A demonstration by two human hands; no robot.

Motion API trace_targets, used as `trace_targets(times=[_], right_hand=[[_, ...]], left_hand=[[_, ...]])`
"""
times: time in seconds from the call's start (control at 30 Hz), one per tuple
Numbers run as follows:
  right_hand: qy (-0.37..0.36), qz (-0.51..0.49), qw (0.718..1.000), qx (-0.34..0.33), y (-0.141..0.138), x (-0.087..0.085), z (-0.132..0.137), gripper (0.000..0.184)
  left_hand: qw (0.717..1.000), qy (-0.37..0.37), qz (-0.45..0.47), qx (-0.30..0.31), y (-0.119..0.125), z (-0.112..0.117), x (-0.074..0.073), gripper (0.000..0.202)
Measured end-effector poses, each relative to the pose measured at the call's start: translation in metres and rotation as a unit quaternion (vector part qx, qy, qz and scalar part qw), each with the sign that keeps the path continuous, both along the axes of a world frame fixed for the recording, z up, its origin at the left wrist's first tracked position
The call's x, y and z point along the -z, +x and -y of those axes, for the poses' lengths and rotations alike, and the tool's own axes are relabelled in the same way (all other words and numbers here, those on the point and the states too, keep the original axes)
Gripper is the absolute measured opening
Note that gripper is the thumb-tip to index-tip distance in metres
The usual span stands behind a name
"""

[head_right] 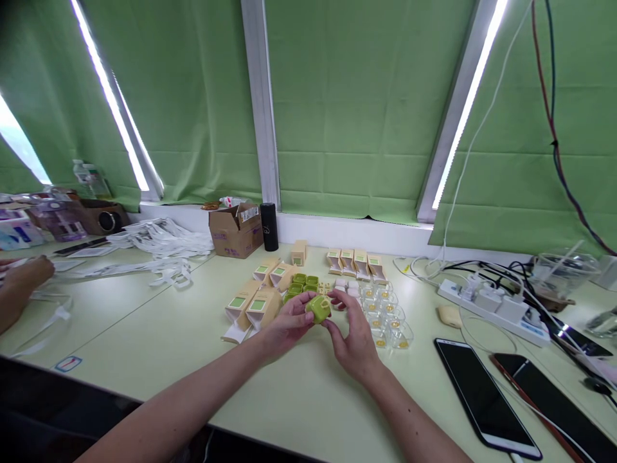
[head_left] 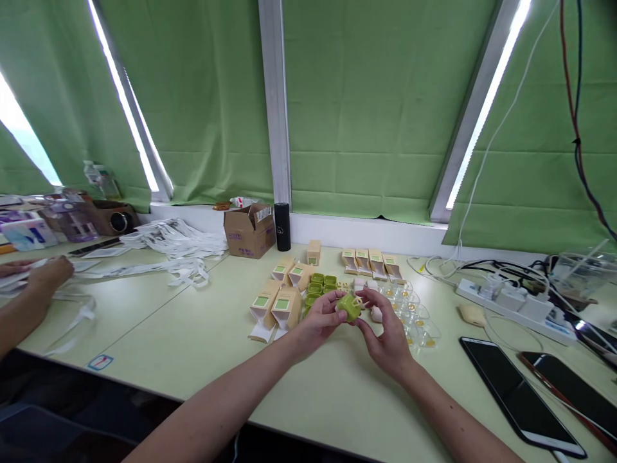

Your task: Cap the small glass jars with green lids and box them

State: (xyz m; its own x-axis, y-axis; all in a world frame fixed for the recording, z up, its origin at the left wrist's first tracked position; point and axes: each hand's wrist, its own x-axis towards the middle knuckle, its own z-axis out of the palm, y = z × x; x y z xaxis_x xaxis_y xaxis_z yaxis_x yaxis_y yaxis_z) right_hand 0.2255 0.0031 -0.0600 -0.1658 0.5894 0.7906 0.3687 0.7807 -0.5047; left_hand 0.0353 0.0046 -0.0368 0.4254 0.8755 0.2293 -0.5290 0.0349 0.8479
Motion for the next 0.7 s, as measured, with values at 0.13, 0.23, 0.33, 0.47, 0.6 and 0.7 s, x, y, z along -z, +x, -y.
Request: trace_targets(times=[0.13,0.23,0.33,0.47,0.6,0.7], right_hand=[[-0.002,-0.013,1.0,0.019,0.0,0.002,-0.004,0.044],[0.001,-0.024,0.999,0.035,0.002,0.0,-0.006,0.04],[0.01,-0.046,0.997,0.056,0.008,-0.008,-0.007,0.028],[0.01,-0.096,0.988,0.123,0.023,-0.023,-0.009,0.02],[-0.033,-0.127,0.973,0.192,0.047,-0.041,-0.013,0.024],[-0.053,-0.034,0.975,0.213,0.065,-0.053,-0.014,0.021]], left_hand=[[1.0,-0.002,-0.018,-0.005,0.0,0.001,0.001,0.056],[0.998,-0.013,-0.055,-0.02,0.001,0.004,0.0,0.055],[0.998,-0.021,-0.042,-0.043,0.003,0.004,-0.003,0.056],[0.994,-0.037,-0.038,-0.097,0.001,-0.003,-0.006,0.061],[0.987,-0.029,-0.056,-0.146,0.0,-0.01,-0.004,0.05],[0.984,-0.023,-0.055,-0.166,0.0,-0.012,-0.003,0.046]])
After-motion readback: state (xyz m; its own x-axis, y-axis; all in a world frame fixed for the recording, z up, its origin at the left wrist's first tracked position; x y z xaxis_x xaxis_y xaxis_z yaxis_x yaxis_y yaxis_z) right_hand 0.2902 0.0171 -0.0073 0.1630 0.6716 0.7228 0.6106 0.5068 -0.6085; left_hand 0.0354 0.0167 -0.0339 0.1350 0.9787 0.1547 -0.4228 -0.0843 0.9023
